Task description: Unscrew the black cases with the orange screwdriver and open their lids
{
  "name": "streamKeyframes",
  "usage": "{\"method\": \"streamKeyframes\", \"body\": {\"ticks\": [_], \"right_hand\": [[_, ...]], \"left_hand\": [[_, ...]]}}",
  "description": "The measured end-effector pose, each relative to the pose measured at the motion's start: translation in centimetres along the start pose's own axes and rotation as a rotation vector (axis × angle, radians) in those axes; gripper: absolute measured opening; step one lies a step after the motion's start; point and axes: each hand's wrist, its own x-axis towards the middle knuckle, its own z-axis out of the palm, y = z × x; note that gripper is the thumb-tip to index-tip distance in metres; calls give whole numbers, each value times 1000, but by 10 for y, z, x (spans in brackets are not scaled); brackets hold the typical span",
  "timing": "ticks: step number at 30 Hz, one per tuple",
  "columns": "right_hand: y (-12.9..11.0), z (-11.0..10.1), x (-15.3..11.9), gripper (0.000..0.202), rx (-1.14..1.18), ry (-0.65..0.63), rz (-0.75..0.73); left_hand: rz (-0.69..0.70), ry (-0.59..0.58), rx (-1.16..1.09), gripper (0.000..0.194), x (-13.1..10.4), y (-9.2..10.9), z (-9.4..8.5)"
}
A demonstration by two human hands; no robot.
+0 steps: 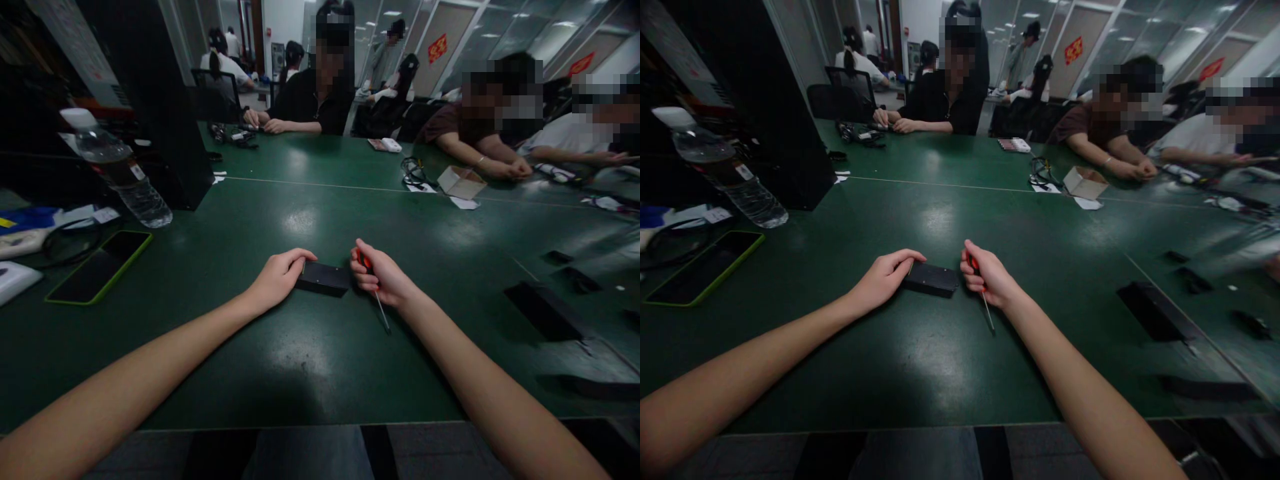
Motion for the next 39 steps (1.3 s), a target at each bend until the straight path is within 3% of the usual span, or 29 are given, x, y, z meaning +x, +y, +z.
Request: {"method": "streamKeyframes", "body": {"ticks": [8,16,24,34,39], "right_hand": [[-2,10,-13,49,-201,-65,104],[-11,4,-16,46,-255,-183,185],[-9,4,-17,44,-296,-219,194],[-2,6,-13,48,-352,-182,168],[-1,6,-13,47,-402,-196,164]], "left_hand": [[-14,-23,-109,31,1,-1,3],[-67,-24,-176,30,2,-5,1],[-131,-37,-202,31,2,-3,0],[-99,-101,-294,28,3,-8,0],[-16,-56,-258,30,-8,-4,0]]}}
